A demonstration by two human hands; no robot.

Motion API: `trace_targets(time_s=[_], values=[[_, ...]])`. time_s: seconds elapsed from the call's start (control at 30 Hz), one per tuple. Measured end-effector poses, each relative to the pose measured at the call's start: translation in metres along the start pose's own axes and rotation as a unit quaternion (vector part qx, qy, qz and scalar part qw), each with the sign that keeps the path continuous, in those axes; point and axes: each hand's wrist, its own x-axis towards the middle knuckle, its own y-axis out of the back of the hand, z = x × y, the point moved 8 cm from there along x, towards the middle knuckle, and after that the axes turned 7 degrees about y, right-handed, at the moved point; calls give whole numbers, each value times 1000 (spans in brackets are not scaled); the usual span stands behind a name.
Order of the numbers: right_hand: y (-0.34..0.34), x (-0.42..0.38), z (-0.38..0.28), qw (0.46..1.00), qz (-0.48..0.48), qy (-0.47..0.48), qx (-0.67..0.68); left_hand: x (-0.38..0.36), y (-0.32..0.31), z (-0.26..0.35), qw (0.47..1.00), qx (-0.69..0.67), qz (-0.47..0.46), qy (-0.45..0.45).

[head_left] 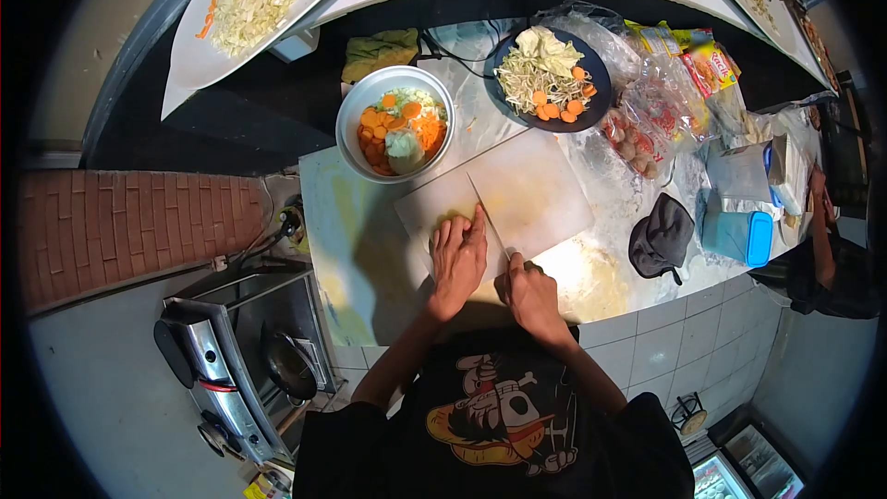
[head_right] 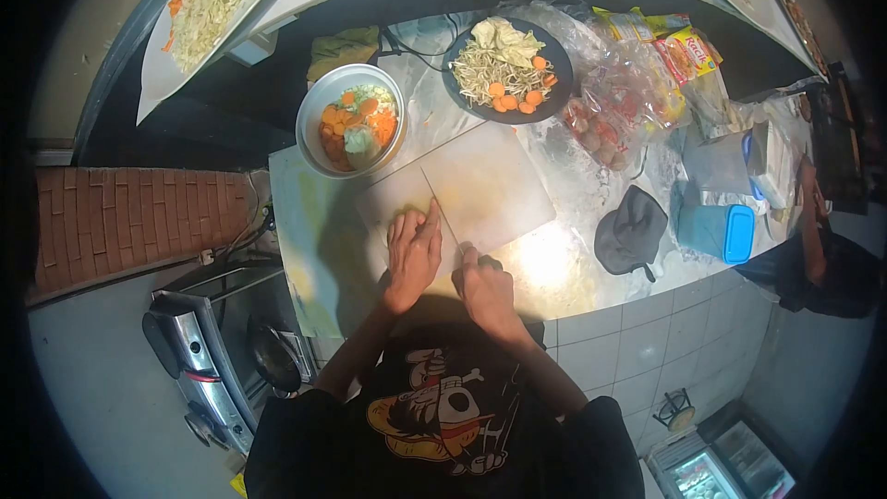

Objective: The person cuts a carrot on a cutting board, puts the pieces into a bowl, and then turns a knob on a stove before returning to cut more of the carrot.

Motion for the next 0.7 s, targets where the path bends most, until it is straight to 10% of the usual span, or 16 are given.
trace_targets(time_s=[0.7], values=[[5, -1, 5, 999, 43, 30, 6, -3, -5, -5, 1000, 15, 8, -1]])
